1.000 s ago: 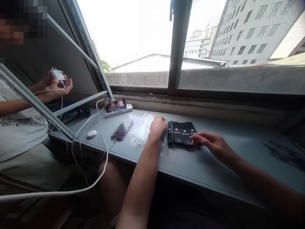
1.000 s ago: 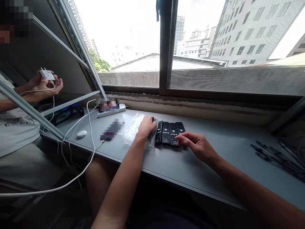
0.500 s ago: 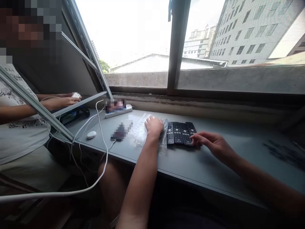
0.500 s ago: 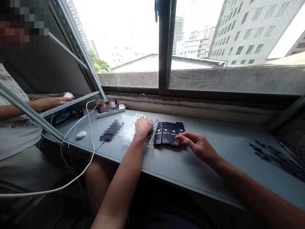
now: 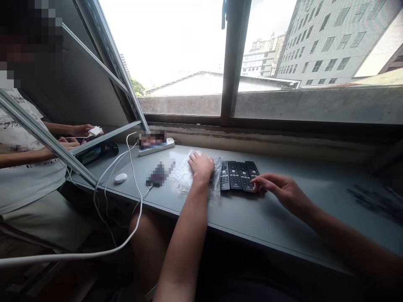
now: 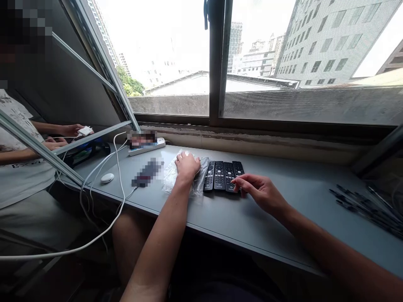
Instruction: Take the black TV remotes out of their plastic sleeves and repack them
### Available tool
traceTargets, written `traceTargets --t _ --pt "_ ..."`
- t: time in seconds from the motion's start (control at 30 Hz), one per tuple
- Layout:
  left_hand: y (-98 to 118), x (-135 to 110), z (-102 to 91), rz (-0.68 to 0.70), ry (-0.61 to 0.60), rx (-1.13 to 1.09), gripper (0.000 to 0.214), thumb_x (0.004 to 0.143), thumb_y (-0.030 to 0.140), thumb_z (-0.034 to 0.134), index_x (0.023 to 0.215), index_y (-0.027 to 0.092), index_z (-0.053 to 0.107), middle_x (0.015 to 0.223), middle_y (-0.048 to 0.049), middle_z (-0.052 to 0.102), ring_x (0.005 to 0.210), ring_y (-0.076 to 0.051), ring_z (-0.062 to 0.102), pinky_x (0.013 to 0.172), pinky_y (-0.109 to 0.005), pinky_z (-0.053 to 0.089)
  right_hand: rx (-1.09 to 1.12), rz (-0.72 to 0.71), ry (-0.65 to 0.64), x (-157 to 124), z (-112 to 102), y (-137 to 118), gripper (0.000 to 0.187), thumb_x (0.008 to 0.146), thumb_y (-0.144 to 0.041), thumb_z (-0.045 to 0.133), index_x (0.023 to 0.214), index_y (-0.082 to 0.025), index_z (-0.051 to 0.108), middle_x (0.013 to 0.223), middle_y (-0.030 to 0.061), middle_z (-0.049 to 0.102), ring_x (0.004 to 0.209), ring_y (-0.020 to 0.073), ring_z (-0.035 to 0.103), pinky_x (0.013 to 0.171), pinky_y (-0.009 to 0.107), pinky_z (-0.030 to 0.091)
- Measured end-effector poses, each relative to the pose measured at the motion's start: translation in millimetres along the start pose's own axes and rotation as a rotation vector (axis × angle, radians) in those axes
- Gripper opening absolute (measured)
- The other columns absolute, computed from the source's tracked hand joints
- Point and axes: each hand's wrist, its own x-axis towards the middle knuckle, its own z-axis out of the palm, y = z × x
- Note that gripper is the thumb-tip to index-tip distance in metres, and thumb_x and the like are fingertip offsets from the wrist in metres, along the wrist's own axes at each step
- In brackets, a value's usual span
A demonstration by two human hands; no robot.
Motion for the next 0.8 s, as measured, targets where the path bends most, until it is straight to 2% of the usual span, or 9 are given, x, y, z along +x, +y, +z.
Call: traceTargets --t 0.1,0.17,0.47,0.7,0.8 --pt "-1.9 1.9 0.1 -0.028 -0.096 0.011 0.053 0.109 0.047 0.049 0.145 0.016 0.073 0.161 -0.0243 0.059 0.150 -0.042 0.051 0.122 -0.054 0.041 -0.001 0.000 -0.001 0.1 -0.1 0.3 0.049 0.098 -0.072 0.079 0.103 -0.024 0.089 0.091 0.0091 0.082 0.077 0.0231 0.070 0.075 0.039 0.058" --pt "-2.8 2.7 -0.5 -0.026 -0.117 0.011 0.053 0.110 0.046 0.046 0.145 0.018 0.073 0.158 -0.0234 0.062 0.149 -0.041 0.053 0.121 -0.053 0.041 -0.004 0.001 -0.002 0.0 -0.3 0.0 0.049 0.098 -0.072 0.079 0.102 -0.024 0.089 0.090 0.0091 0.081 0.076 0.0230 0.069 0.075 0.039 0.058" --pt "-4.0 4.2 0.2 -0.029 -0.130 0.033 0.057 0.109 0.048 0.045 0.142 0.012 0.074 0.162 -0.0249 0.059 0.152 -0.041 0.051 0.123 -0.051 0.040 -0.008 0.008 -0.006 0.6 -1.1 1.1 0.051 0.097 -0.074 0.078 0.103 -0.024 0.089 0.091 0.0093 0.081 0.076 0.0229 0.070 0.076 0.039 0.058" --pt "-6.3 5.7 2.4 -0.016 -0.113 0.065 0.048 0.109 0.039 0.045 0.136 0.015 0.077 0.159 -0.0222 0.062 0.148 -0.039 0.052 0.121 -0.051 0.041 -0.008 0.015 -0.014 1.1 -1.3 0.9 0.050 0.098 -0.072 0.078 0.103 -0.024 0.089 0.091 0.0090 0.081 0.075 0.0228 0.069 0.076 0.039 0.058" --pt "-8.5 6.7 1.8 -0.005 -0.113 0.087 0.042 0.108 0.030 0.048 0.136 0.018 0.077 0.157 -0.0212 0.064 0.146 -0.037 0.054 0.120 -0.049 0.042 -0.009 0.012 -0.013 0.9 -0.7 -1.2 0.051 0.097 -0.073 0.078 0.102 -0.024 0.088 0.090 0.0089 0.081 0.075 0.0228 0.069 0.075 0.039 0.059"
